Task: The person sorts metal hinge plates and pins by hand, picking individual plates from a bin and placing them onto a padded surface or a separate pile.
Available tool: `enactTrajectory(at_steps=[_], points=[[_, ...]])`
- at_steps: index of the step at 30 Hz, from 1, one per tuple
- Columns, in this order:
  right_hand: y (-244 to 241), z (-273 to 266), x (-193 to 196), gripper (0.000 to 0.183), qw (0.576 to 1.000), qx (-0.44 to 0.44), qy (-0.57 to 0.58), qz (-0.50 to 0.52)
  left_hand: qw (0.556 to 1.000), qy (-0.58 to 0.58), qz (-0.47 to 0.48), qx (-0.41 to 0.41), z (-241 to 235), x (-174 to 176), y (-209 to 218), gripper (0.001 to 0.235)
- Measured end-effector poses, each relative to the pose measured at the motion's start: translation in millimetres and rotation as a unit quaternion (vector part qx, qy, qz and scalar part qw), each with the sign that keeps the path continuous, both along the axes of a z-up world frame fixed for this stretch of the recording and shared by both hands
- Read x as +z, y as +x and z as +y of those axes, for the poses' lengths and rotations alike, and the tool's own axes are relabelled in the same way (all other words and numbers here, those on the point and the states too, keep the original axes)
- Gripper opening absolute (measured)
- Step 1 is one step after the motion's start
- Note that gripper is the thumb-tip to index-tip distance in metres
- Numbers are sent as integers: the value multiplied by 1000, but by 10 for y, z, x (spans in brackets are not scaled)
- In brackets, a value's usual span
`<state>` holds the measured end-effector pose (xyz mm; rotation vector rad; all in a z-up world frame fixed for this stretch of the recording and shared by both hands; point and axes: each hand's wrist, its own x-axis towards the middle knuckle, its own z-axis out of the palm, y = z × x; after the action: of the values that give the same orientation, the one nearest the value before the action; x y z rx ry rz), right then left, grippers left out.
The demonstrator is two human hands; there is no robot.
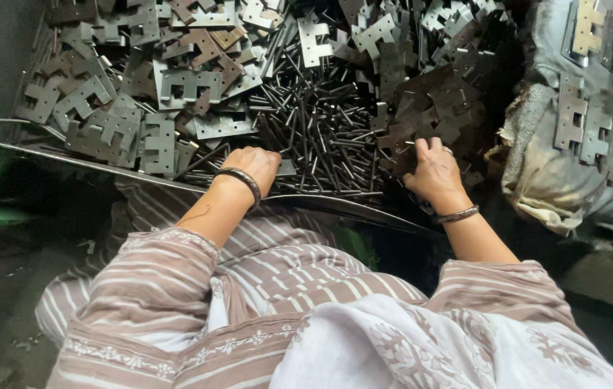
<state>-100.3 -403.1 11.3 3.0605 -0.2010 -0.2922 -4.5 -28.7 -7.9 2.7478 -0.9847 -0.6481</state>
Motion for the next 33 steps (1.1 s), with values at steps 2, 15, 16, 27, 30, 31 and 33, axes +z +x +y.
enactTrajectory(at_steps=[2,15,16,27,30,31,33], points=[[-34,-150,-31,69,996,-23,63,-61,999,17,-8,-31,5,46,21,21],[443,614,1000,71,566,-164,808,-9,399,-764,332,383,16,-127,163,16],[492,797,1040,71,648,-123,751,-27,379,-747,373,399,0,-76,86,15],[283,1901,691,70,877,261,390,-99,384,-683,476,400,-476,87,-352,58],[390,1568,621,59,787,56,611,-60,582,-638,416,285,-421,33,-119,70],[439,1460,613,56,716,-40,696,-40,647,-610,398,227,-344,-3,33,75],[410,1205,684,54,622,-125,773,-11,871,-444,-81,196,-10,-106,388,64]])
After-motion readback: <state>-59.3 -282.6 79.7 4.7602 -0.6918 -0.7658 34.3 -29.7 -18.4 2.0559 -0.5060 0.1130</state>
